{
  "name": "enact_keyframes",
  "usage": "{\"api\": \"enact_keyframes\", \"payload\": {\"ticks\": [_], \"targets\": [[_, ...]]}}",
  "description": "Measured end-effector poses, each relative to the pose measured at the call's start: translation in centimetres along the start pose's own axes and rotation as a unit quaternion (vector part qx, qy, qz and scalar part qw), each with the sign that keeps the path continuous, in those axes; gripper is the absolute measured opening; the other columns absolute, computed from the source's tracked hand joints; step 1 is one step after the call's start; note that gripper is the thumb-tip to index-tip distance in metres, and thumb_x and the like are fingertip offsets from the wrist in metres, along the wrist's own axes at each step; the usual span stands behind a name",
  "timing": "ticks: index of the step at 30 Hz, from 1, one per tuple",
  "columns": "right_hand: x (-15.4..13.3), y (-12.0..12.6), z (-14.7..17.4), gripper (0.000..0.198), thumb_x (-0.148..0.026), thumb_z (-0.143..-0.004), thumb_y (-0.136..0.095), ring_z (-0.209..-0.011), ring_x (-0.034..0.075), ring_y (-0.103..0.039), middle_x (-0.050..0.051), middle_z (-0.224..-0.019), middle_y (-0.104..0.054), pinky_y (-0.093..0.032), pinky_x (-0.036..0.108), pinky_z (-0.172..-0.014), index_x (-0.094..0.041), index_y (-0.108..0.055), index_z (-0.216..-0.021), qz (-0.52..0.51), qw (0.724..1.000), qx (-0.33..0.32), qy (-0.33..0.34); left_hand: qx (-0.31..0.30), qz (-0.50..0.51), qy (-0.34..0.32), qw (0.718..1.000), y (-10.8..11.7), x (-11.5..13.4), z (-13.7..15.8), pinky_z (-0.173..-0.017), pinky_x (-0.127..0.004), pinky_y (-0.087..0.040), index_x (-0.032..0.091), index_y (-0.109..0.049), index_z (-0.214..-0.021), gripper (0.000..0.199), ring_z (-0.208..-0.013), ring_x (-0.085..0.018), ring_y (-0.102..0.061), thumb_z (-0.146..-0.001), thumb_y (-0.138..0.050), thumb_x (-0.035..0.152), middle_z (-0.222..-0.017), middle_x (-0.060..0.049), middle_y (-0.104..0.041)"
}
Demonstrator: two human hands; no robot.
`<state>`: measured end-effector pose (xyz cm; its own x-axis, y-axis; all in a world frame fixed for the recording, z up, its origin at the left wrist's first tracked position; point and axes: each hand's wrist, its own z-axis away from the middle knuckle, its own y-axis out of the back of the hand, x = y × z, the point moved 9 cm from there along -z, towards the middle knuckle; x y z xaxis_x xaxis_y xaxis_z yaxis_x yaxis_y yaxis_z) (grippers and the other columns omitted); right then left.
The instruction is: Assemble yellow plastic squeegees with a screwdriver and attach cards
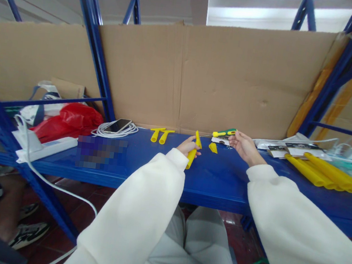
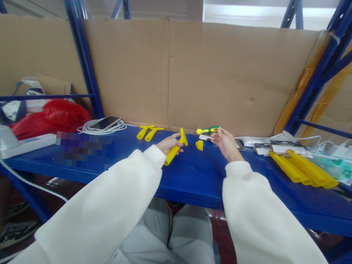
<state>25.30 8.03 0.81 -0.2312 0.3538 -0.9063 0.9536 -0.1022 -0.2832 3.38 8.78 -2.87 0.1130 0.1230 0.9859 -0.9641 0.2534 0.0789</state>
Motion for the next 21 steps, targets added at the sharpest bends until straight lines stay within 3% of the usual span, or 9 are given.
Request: {"api": "enact_keyframes", "payload": {"ticks": [15, 21], "targets": [[0.15, 0.79, -0.20, 0.036, -0.043, -0.078, -0.078, -0.040, 0.007, -0.044, -0.006, -0.047, -0.049, -0.037, 0.017, -0.038, -0.022, -0.050, -0.071, 0.010, 0.999, 0.038, 0.000, -0.006, 0.000, 0.008, 1.000, -0.25, -0.14, 0.23, -0.045, -0.020, -0.043, 0.027, -0.031, -0.153, 0.080, -0.053, -0.009, -0.057, -0.080, -0.050, -0.001, -0.112, -0.009, -0.066], [-0.08, 0.36, 0.22, 0.023, -0.037, -0.081, -0.077, -0.044, 0.007, -0.047, -0.006, -0.050, -0.052, -0.038, 0.016, -0.041, -0.022, -0.060, -0.080, 0.012, 1.000, 0.021, -0.003, -0.006, 0.003, 0.006, 1.000, -0.18, -0.17, 0.12, -0.043, -0.019, -0.043, 0.026, -0.032, -0.152, 0.079, -0.053, -0.009, -0.058, -0.080, -0.051, -0.001, -0.115, -0.011, -0.066]]}}
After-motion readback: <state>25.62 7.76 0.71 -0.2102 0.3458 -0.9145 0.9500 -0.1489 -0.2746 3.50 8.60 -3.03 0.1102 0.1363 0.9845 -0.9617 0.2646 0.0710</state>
